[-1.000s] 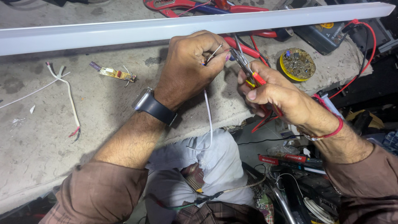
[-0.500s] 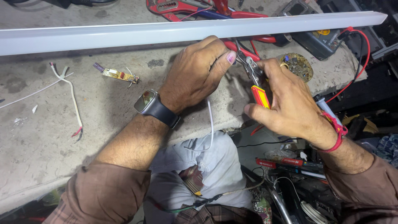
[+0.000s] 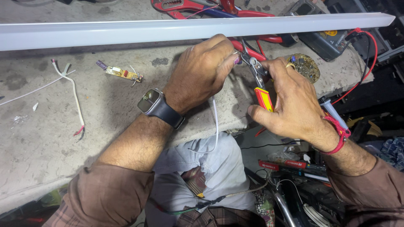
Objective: The person strips wire insulation, solders wires to a small circuit board, and wraps the connections with electrical tape. They use wire cutters, a soldering iron, and electrical tape while working at a cluttered bench.
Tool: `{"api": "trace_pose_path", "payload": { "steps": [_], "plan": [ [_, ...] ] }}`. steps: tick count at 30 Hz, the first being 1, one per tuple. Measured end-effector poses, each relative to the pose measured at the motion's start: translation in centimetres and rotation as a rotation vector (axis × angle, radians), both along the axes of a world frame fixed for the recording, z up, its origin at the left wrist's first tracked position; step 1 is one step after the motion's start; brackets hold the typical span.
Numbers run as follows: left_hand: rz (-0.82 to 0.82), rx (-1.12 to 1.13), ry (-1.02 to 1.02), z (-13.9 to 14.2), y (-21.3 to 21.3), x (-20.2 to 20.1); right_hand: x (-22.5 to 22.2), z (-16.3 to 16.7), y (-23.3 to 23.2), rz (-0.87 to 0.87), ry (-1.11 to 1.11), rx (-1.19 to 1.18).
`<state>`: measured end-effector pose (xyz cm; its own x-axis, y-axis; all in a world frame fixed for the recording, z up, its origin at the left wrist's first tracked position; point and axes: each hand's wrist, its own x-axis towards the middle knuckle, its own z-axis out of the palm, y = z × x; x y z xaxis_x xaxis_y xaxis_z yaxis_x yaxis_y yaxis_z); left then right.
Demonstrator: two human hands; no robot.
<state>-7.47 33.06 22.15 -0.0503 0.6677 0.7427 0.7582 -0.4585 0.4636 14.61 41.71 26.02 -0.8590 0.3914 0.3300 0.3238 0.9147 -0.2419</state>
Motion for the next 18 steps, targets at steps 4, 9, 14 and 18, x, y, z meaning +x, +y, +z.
{"api": "trace_pose_path", "payload": {
  "steps": [4,9,14,18],
  "plan": [
    [-0.004,0.012,0.015,-0.04,-0.06,-0.03,-0.1,-0.01,0.01,-0.012,-0.006,-0.006],
    [-0.013,0.034,0.022,-0.18,-0.07,-0.17,-0.22,-0.06,-0.11,-0.008,-0.002,0.014],
    [-0.014,0.032,0.041,-0.3,-0.04,-0.27,-0.34,-0.12,-0.16,-0.009,0.0,0.014],
    [-0.011,0.021,0.046,-0.31,0.05,-0.26,-0.4,-0.22,-0.14,-0.018,0.001,-0.006]
  ]
}}
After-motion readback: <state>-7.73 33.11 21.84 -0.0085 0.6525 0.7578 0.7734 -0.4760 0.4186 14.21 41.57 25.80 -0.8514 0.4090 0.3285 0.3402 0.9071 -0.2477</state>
